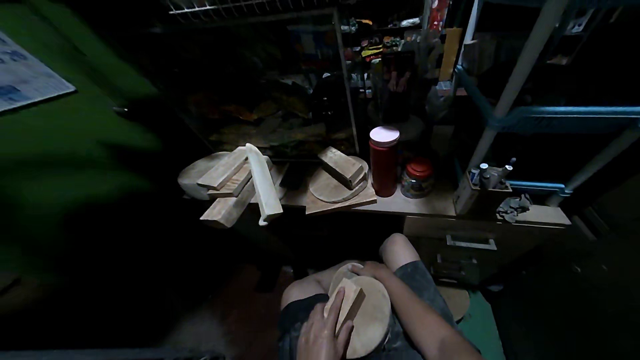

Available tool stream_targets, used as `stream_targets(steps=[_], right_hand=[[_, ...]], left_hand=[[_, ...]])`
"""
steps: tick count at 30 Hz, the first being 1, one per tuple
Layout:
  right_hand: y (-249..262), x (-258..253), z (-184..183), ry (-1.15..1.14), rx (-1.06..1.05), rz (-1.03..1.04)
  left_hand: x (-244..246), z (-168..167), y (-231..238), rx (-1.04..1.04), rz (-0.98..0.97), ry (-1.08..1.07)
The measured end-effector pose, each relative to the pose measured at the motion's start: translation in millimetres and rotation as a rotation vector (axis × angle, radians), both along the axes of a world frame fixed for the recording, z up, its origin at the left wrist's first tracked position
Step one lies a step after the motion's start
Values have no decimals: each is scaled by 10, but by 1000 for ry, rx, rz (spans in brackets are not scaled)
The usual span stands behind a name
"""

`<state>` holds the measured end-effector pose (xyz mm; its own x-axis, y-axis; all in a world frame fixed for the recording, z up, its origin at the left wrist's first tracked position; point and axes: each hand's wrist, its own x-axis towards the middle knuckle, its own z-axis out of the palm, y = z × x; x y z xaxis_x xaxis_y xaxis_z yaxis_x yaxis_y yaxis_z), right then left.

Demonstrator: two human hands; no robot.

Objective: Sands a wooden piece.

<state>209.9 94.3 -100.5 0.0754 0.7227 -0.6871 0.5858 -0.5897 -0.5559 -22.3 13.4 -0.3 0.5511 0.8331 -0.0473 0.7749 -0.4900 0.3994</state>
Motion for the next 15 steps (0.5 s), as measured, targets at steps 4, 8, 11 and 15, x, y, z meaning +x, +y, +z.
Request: stream_targets(steps=[4, 8, 11, 15], right_hand=[[-45, 8, 79, 31, 48, 40], [-38, 21, -43, 70, 97, 42], [-88, -3, 84, 48, 84, 62], [-30, 2, 0, 10, 63, 32]], left_hand=[[306, 20, 130, -12, 20, 33], [440, 49, 196, -38, 27, 88], [372, 42, 164, -28, 5, 64], [194, 45, 58, -37, -36, 33]])
